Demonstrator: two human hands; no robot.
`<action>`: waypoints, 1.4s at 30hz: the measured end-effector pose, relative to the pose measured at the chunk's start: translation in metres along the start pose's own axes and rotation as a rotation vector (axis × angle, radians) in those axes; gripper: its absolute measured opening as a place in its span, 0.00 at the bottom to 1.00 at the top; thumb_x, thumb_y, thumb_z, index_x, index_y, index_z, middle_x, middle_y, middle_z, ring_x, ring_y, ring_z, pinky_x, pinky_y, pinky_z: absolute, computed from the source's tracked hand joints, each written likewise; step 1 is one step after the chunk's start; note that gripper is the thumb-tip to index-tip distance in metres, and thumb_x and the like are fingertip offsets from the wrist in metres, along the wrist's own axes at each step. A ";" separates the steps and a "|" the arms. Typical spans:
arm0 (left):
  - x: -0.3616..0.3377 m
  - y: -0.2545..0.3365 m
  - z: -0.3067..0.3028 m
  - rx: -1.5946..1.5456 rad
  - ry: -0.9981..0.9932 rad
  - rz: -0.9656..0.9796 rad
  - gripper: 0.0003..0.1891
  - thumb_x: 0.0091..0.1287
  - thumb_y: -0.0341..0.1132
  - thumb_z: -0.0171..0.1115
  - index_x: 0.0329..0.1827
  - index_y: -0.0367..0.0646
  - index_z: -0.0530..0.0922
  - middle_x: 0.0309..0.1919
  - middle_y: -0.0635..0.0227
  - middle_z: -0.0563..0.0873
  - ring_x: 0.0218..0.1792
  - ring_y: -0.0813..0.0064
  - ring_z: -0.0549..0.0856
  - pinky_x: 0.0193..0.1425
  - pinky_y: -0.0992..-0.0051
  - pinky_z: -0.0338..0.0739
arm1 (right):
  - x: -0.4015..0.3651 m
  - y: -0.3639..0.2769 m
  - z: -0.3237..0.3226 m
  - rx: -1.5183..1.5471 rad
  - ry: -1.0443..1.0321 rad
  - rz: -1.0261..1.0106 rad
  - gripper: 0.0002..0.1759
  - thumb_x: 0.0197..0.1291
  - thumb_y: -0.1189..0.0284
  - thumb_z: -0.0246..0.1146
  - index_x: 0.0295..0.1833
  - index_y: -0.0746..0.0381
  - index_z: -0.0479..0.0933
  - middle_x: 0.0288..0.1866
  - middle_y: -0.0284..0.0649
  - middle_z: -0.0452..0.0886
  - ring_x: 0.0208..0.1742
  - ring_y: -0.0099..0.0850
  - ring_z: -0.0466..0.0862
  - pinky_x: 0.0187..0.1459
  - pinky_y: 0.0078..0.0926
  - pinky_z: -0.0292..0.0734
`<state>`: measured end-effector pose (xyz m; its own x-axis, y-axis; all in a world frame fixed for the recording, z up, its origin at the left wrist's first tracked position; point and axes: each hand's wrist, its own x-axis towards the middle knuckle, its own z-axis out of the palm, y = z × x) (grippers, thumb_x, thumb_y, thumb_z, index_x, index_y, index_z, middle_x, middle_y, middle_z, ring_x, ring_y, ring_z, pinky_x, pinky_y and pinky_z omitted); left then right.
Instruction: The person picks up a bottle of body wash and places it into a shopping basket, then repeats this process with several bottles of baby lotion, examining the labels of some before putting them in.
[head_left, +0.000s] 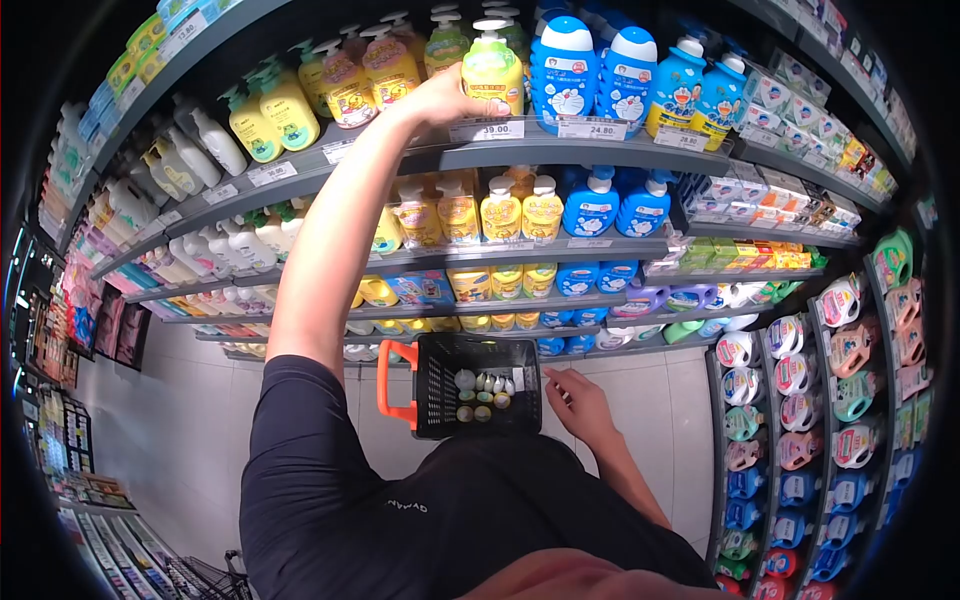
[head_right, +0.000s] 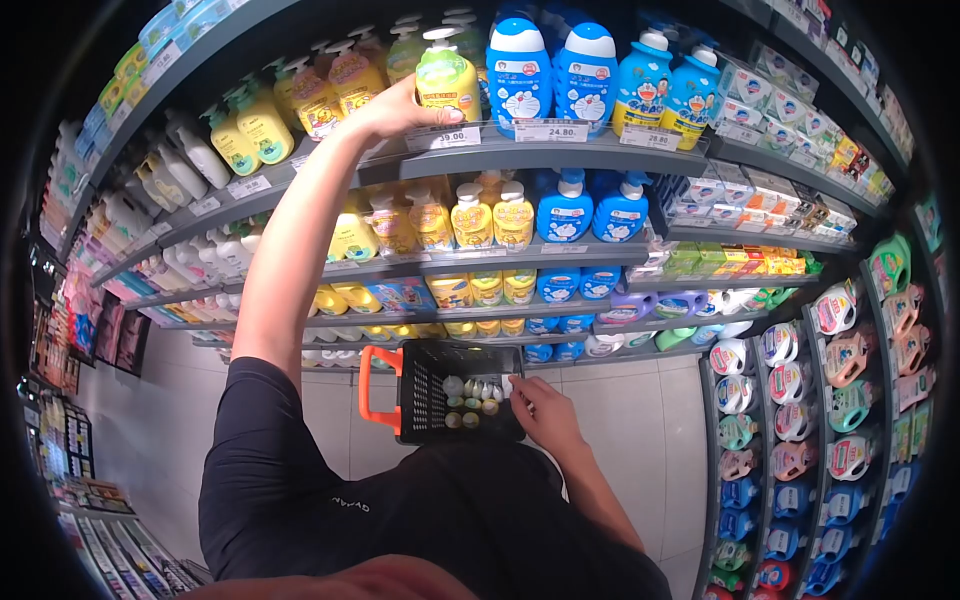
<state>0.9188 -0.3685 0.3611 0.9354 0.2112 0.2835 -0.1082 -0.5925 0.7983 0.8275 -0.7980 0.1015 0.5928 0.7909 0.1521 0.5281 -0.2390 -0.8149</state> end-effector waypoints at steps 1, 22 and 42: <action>-0.002 0.001 -0.001 0.009 0.010 -0.022 0.35 0.53 0.45 0.86 0.62 0.41 0.82 0.55 0.63 0.90 0.55 0.71 0.87 0.64 0.69 0.79 | 0.000 0.000 0.000 0.001 -0.003 0.004 0.16 0.69 0.71 0.64 0.60 0.61 0.83 0.41 0.38 0.85 0.32 0.35 0.86 0.35 0.31 0.82; 0.000 0.005 0.005 0.276 0.155 -0.030 0.42 0.53 0.60 0.81 0.60 0.33 0.83 0.53 0.52 0.90 0.56 0.62 0.89 0.65 0.65 0.79 | -0.004 -0.001 0.000 0.009 -0.020 -0.019 0.14 0.68 0.72 0.64 0.57 0.61 0.84 0.40 0.39 0.84 0.33 0.37 0.87 0.35 0.31 0.82; -0.080 0.024 0.045 0.618 0.674 0.378 0.29 0.67 0.43 0.73 0.66 0.37 0.76 0.59 0.54 0.85 0.55 0.60 0.87 0.63 0.64 0.80 | 0.003 0.008 0.010 0.014 -0.083 -0.012 0.15 0.68 0.71 0.65 0.58 0.60 0.83 0.39 0.41 0.83 0.34 0.38 0.85 0.37 0.33 0.81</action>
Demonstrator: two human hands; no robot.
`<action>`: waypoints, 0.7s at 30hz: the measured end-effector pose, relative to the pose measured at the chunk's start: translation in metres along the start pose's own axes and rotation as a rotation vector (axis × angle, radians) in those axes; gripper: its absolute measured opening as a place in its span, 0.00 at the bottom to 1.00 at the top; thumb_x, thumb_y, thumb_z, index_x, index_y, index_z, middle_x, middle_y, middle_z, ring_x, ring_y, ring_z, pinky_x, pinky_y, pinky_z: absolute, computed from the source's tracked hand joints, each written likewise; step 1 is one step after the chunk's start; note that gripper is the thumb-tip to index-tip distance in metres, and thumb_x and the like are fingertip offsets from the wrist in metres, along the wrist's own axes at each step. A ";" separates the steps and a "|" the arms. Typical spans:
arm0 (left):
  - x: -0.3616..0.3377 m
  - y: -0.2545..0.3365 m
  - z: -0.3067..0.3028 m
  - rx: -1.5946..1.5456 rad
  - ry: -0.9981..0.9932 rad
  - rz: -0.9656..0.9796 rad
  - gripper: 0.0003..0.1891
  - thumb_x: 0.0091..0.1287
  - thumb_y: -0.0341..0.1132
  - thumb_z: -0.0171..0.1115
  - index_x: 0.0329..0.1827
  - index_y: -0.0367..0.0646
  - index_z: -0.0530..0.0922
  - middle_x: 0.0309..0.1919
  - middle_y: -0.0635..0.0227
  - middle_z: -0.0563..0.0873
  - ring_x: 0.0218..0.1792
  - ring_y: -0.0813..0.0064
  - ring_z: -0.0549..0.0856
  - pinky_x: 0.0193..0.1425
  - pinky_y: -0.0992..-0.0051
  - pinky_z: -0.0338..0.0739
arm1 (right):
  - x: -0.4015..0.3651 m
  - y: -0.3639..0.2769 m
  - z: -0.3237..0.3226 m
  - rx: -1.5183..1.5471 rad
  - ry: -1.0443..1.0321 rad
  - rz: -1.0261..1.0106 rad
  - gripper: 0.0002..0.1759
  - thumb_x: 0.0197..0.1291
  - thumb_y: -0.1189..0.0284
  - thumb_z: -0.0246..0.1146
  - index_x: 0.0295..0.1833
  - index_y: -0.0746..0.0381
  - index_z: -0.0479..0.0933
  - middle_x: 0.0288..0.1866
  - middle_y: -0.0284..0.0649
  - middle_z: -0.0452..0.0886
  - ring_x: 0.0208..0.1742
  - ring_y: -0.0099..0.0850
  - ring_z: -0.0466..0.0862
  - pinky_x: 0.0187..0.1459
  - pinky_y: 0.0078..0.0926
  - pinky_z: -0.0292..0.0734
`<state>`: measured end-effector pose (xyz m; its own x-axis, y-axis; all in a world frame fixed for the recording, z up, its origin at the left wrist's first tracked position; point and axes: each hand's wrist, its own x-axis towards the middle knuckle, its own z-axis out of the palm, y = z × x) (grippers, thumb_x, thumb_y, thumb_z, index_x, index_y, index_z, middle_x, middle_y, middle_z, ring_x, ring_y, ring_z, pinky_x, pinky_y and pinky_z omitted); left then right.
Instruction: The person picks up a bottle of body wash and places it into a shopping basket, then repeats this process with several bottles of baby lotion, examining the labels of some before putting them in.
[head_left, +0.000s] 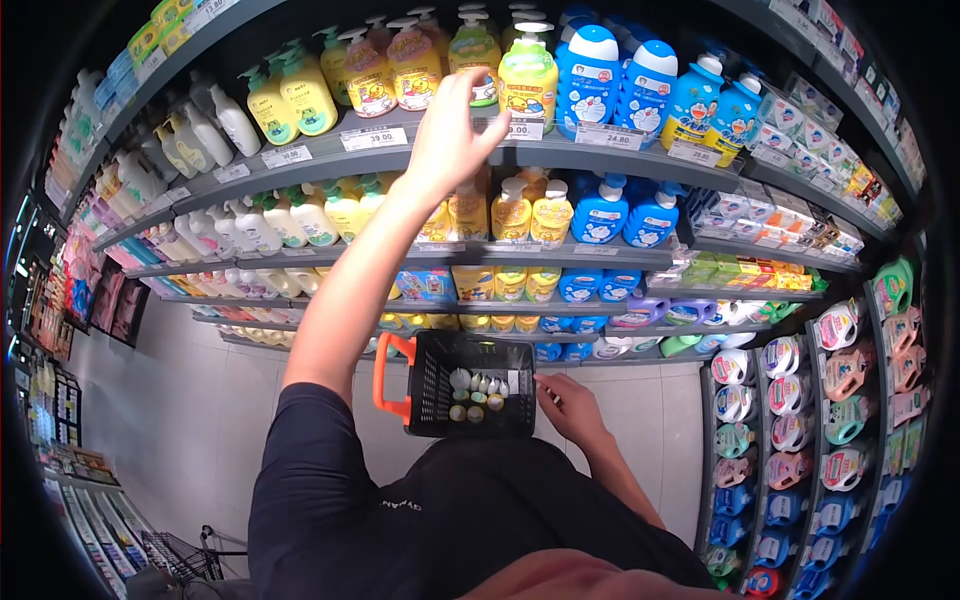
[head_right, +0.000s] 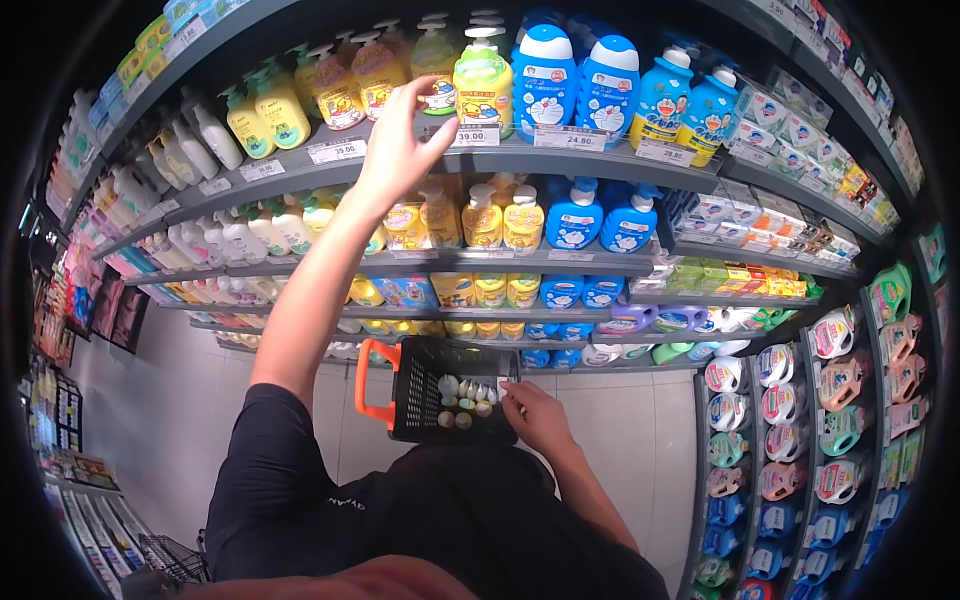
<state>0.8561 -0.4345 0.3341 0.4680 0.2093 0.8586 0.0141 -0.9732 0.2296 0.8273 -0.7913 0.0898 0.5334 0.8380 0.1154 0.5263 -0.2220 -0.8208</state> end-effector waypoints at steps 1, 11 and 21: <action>-0.025 0.008 -0.006 -0.097 -0.010 0.000 0.24 0.69 0.39 0.70 0.64 0.37 0.77 0.54 0.57 0.86 0.51 0.63 0.88 0.60 0.66 0.81 | 0.000 0.002 0.001 0.010 -0.010 0.014 0.15 0.68 0.71 0.65 0.58 0.60 0.83 0.39 0.41 0.83 0.34 0.38 0.85 0.37 0.33 0.80; -0.414 0.002 0.021 -0.693 -0.802 -0.946 0.12 0.73 0.30 0.62 0.57 0.37 0.81 0.36 0.72 0.86 0.37 0.83 0.82 0.44 0.77 0.78 | 0.005 0.111 0.072 0.035 -0.230 0.223 0.15 0.68 0.69 0.65 0.57 0.62 0.84 0.42 0.42 0.87 0.37 0.35 0.86 0.41 0.32 0.82; -0.687 0.003 0.080 -0.464 -0.953 -1.314 0.15 0.63 0.31 0.64 0.52 0.37 0.83 0.42 0.55 0.88 0.44 0.58 0.88 0.52 0.62 0.82 | 0.001 0.297 0.241 -0.022 -0.496 0.582 0.24 0.63 0.64 0.69 0.61 0.65 0.81 0.48 0.45 0.88 0.45 0.38 0.89 0.51 0.34 0.83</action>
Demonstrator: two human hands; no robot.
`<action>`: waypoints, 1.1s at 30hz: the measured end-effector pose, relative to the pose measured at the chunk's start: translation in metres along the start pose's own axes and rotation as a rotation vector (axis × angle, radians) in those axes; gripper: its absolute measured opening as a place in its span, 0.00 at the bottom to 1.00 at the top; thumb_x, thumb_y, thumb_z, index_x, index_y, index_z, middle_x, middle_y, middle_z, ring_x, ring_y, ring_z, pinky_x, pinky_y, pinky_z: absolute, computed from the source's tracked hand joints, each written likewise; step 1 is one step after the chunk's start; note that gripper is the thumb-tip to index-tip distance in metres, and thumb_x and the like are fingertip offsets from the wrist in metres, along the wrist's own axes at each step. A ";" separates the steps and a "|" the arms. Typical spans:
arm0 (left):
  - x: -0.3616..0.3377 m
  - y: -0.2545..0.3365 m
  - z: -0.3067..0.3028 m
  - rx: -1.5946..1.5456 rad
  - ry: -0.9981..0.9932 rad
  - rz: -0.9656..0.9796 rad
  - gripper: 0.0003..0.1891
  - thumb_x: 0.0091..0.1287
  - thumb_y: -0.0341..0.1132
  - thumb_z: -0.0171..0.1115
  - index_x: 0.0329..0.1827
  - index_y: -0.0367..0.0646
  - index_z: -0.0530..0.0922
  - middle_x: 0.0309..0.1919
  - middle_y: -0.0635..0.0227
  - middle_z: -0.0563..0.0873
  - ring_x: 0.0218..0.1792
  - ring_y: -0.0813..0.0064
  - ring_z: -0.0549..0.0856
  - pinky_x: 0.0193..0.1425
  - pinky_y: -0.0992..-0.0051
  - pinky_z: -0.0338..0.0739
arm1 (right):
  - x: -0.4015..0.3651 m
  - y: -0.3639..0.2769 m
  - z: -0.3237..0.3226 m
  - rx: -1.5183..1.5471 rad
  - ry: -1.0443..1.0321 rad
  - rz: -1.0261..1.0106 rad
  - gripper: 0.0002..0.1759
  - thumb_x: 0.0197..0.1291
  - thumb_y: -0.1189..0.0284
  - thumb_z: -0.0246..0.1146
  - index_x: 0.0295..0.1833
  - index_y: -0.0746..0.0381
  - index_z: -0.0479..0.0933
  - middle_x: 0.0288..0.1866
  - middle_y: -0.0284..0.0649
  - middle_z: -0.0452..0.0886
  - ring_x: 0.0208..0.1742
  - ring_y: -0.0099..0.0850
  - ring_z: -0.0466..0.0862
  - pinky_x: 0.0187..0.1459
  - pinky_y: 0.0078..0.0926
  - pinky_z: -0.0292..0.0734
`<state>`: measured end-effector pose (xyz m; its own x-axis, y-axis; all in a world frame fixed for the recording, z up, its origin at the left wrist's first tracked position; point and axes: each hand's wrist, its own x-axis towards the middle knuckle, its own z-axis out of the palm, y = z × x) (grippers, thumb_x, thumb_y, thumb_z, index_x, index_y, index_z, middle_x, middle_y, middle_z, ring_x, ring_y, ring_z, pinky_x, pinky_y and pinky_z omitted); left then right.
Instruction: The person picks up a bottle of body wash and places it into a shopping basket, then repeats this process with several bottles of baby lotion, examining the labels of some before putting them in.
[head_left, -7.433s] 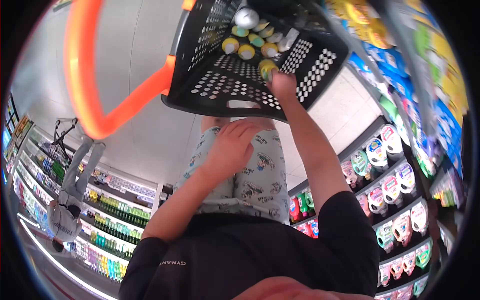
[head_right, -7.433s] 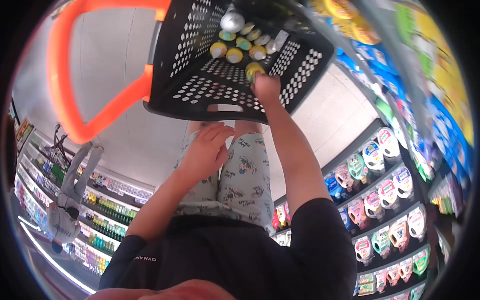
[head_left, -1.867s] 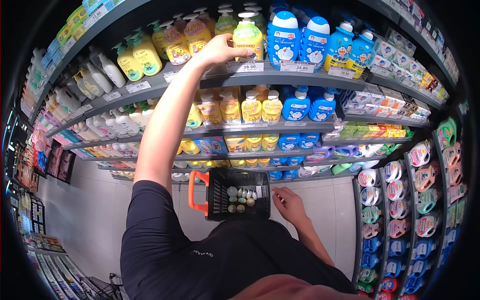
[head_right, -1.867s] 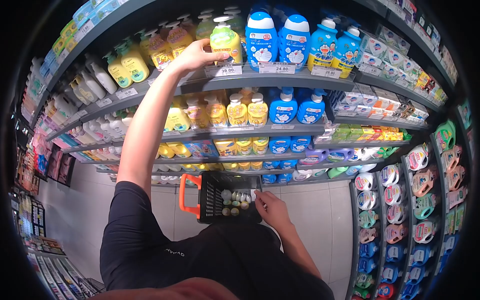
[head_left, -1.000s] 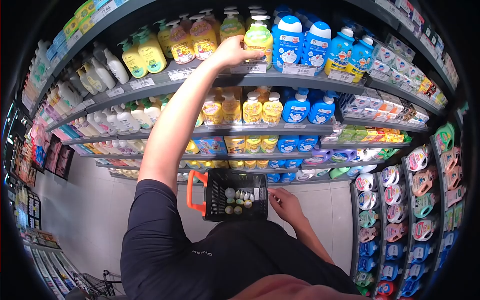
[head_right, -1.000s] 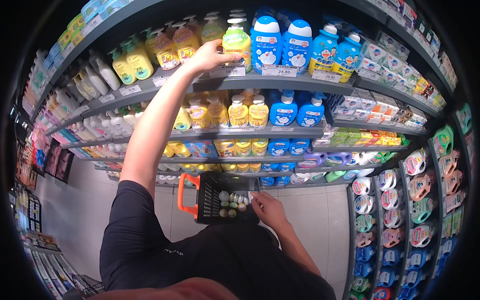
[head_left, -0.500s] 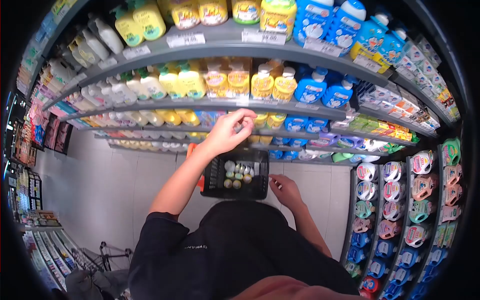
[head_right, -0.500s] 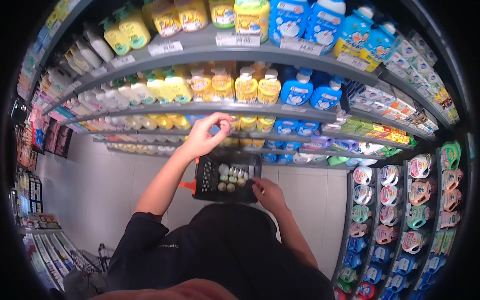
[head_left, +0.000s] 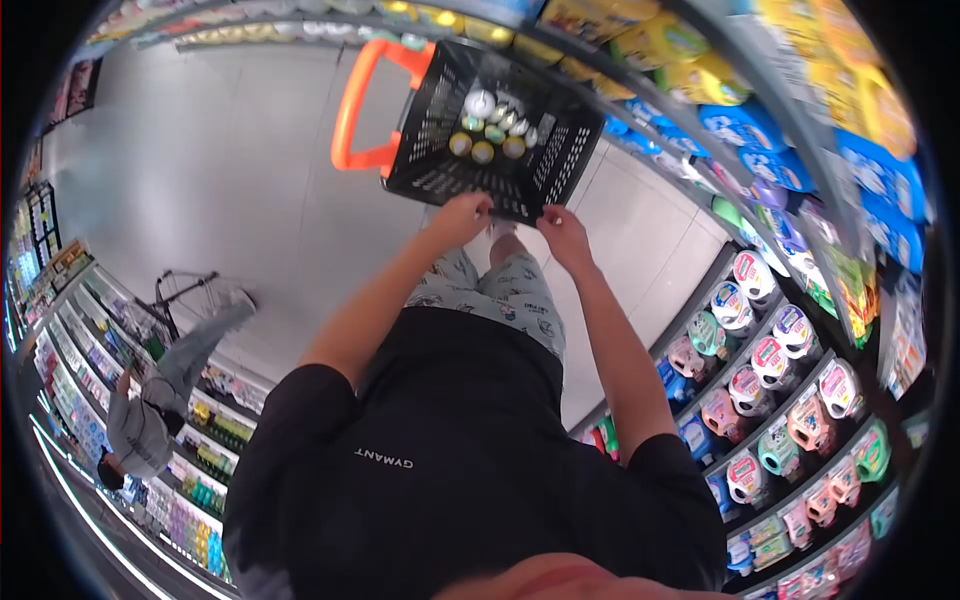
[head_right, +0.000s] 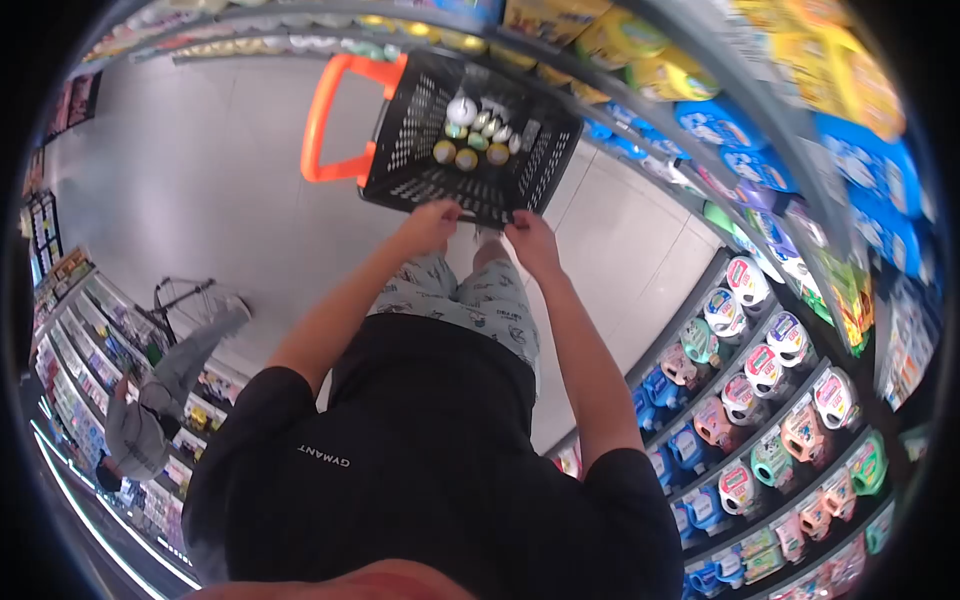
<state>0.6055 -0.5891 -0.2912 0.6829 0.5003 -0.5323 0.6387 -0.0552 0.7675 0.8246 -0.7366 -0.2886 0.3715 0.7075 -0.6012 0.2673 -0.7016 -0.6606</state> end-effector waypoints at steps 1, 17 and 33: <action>0.016 -0.027 0.014 0.093 0.035 0.019 0.15 0.63 0.32 0.64 0.53 0.38 0.83 0.44 0.55 0.88 0.47 0.57 0.88 0.54 0.61 0.82 | 0.019 0.009 0.015 0.033 -0.019 0.044 0.26 0.61 0.62 0.70 0.61 0.66 0.81 0.49 0.48 0.88 0.48 0.41 0.89 0.53 0.37 0.83; 0.095 -0.122 0.102 0.621 -0.262 -0.088 0.21 0.67 0.46 0.62 0.58 0.43 0.83 0.55 0.57 0.86 0.58 0.57 0.84 0.63 0.49 0.75 | 0.319 0.223 0.271 -0.335 -0.172 -0.010 0.51 0.47 0.58 0.80 0.74 0.67 0.66 0.70 0.60 0.75 0.72 0.52 0.75 0.70 0.42 0.72; 0.095 -0.127 0.096 0.641 -0.505 0.059 0.31 0.65 0.35 0.64 0.73 0.36 0.71 0.67 0.52 0.78 0.75 0.56 0.71 0.72 0.51 0.71 | 0.369 0.258 0.330 -0.363 -0.106 0.026 0.59 0.50 0.51 0.79 0.82 0.55 0.55 0.77 0.47 0.69 0.73 0.44 0.76 0.67 0.46 0.77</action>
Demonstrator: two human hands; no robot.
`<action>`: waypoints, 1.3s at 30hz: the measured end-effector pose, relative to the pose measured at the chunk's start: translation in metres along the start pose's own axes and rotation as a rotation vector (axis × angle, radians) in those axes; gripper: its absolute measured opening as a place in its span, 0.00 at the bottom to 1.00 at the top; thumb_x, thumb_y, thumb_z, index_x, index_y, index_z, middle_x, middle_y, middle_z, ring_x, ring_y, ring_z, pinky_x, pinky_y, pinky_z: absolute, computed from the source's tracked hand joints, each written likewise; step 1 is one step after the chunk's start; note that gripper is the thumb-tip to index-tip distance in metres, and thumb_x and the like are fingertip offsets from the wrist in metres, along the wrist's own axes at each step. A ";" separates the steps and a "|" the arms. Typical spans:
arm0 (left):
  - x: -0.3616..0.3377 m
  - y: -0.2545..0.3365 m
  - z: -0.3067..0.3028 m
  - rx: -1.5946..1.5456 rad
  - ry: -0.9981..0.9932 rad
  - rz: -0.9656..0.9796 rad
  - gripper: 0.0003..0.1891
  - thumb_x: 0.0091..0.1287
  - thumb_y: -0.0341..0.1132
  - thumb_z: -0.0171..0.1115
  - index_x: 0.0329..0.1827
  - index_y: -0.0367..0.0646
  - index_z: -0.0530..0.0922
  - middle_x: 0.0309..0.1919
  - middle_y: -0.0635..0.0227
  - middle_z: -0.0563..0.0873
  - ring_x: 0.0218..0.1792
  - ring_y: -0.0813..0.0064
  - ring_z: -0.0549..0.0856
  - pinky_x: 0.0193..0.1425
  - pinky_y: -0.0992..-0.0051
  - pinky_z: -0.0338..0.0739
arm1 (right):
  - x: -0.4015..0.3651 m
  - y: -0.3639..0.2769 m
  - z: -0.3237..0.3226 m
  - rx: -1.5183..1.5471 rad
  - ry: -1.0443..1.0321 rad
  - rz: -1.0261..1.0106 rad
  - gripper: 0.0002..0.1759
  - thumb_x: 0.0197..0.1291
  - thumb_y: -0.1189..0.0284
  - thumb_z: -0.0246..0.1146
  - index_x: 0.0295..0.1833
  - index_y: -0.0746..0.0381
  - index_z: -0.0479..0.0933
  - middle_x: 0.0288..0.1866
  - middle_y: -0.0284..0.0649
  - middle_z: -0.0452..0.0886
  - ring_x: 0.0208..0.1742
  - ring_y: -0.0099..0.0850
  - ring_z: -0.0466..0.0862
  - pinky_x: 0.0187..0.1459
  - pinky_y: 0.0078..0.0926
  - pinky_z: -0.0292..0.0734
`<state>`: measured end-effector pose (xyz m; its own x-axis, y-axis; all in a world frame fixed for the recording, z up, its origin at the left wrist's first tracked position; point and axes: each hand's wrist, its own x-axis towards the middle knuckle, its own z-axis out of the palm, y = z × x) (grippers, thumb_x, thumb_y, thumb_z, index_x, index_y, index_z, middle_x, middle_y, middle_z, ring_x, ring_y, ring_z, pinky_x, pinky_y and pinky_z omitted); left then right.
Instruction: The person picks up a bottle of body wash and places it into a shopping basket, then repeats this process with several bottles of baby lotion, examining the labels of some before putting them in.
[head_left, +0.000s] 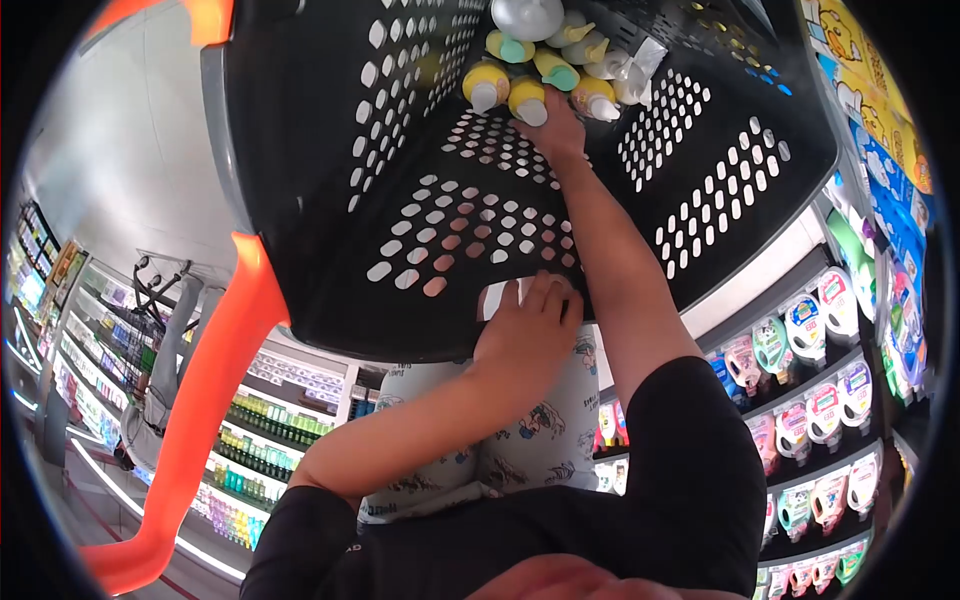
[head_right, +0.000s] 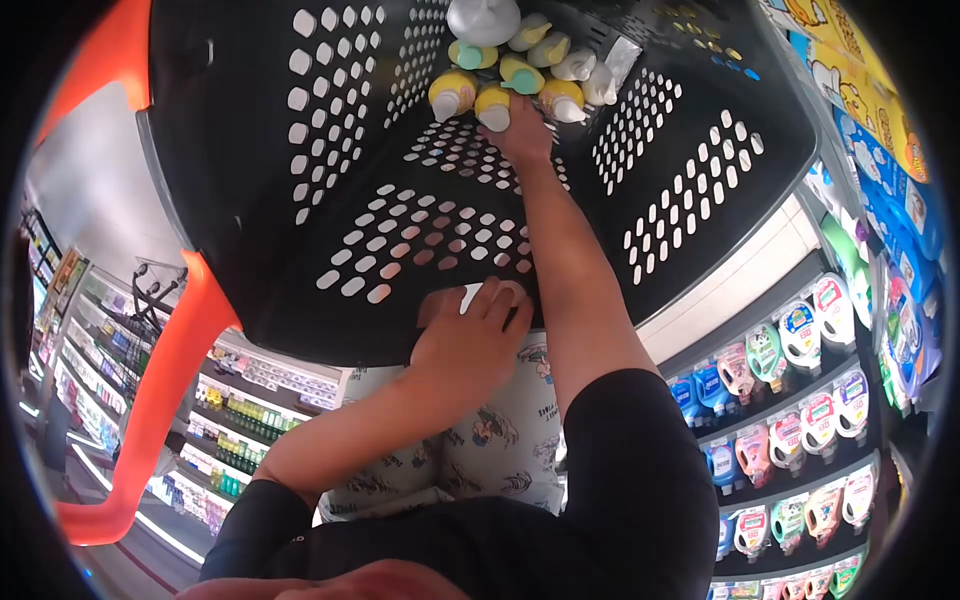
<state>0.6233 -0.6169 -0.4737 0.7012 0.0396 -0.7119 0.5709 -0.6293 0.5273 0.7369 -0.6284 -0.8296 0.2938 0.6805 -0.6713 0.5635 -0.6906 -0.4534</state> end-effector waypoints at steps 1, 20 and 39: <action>0.001 0.001 0.001 0.004 0.013 -0.005 0.31 0.65 0.35 0.64 0.72 0.36 0.72 0.67 0.52 0.78 0.75 0.56 0.71 0.72 0.52 0.71 | 0.003 0.000 -0.002 0.003 -0.008 -0.004 0.58 0.50 0.51 0.79 0.81 0.55 0.56 0.77 0.46 0.70 0.72 0.44 0.76 0.67 0.46 0.77; -0.175 0.081 -0.060 -0.385 0.126 0.122 0.33 0.65 0.40 0.65 0.71 0.34 0.70 0.68 0.44 0.76 0.70 0.46 0.76 0.70 0.52 0.75 | -0.312 -0.115 -0.325 0.199 0.086 -0.155 0.57 0.41 0.48 0.83 0.77 0.54 0.69 0.59 0.46 0.87 0.58 0.44 0.88 0.61 0.38 0.83; -0.417 0.278 -0.308 -0.476 0.625 0.445 0.52 0.50 0.45 0.82 0.78 0.42 0.62 0.59 0.50 0.84 0.61 0.50 0.84 0.64 0.60 0.80 | -0.667 -0.340 -0.618 0.423 0.146 -0.583 0.29 0.60 0.59 0.74 0.65 0.59 0.80 0.45 0.43 0.90 0.42 0.35 0.91 0.48 0.33 0.85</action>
<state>0.6213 -0.5695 0.1131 0.9246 0.3708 -0.0872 0.2100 -0.3052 0.9288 0.8268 -0.6956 0.1348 0.1534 0.9716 -0.1802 0.3224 -0.2216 -0.9203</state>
